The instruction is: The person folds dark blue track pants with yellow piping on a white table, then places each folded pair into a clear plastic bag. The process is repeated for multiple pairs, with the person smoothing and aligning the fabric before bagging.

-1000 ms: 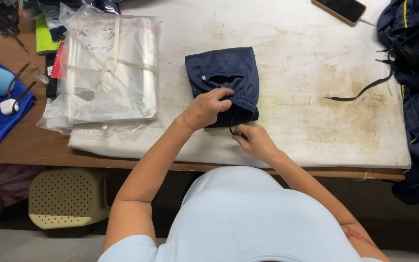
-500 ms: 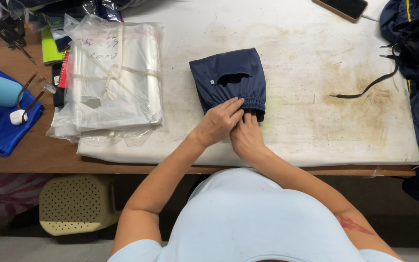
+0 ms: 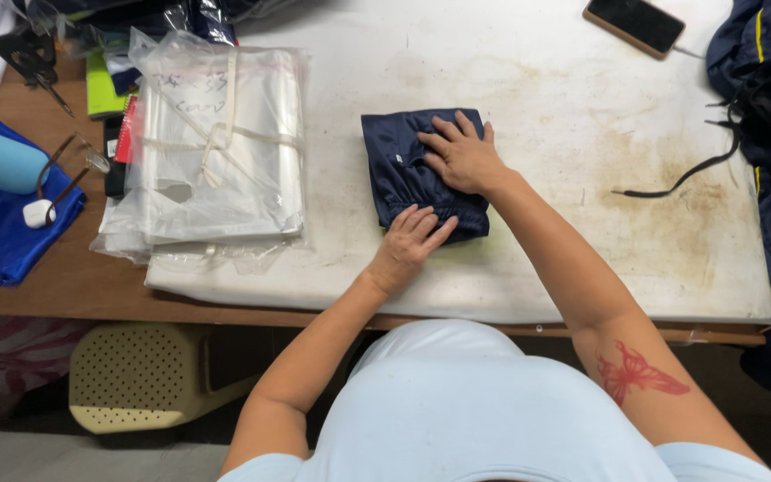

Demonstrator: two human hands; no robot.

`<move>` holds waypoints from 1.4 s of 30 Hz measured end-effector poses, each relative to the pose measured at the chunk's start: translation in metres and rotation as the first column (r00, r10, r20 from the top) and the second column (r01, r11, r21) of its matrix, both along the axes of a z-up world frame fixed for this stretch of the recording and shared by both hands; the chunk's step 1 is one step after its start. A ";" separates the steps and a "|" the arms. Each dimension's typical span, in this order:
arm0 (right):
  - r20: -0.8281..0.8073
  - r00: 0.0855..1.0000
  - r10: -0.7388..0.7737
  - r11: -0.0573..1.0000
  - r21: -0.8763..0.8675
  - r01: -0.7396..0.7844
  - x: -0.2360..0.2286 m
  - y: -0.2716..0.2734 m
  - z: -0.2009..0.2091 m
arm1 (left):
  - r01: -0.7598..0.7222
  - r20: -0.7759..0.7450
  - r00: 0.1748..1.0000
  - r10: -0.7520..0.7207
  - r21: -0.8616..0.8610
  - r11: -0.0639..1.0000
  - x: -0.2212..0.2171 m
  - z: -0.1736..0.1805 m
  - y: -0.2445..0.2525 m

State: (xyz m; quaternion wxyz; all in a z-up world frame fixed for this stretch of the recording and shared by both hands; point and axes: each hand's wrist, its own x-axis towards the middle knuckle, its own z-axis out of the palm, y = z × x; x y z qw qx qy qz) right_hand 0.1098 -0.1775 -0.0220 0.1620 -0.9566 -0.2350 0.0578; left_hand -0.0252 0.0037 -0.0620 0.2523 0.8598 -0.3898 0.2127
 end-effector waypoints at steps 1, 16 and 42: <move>0.023 0.998 -0.054 0.997 -0.052 0.055 0.010 -0.006 -0.005 | 0.053 -0.017 0.998 -0.054 -0.027 0.998 0.012 0.001 0.008; -0.351 0.754 -0.556 0.785 0.078 0.615 -0.151 -0.077 -0.023 | -0.570 -0.815 0.568 0.116 -0.288 0.769 0.016 0.023 0.038; 0.147 0.905 -0.400 0.817 0.504 0.279 -0.017 -0.035 -0.094 | -0.754 -0.552 0.633 0.543 -0.278 0.596 0.039 -0.046 0.002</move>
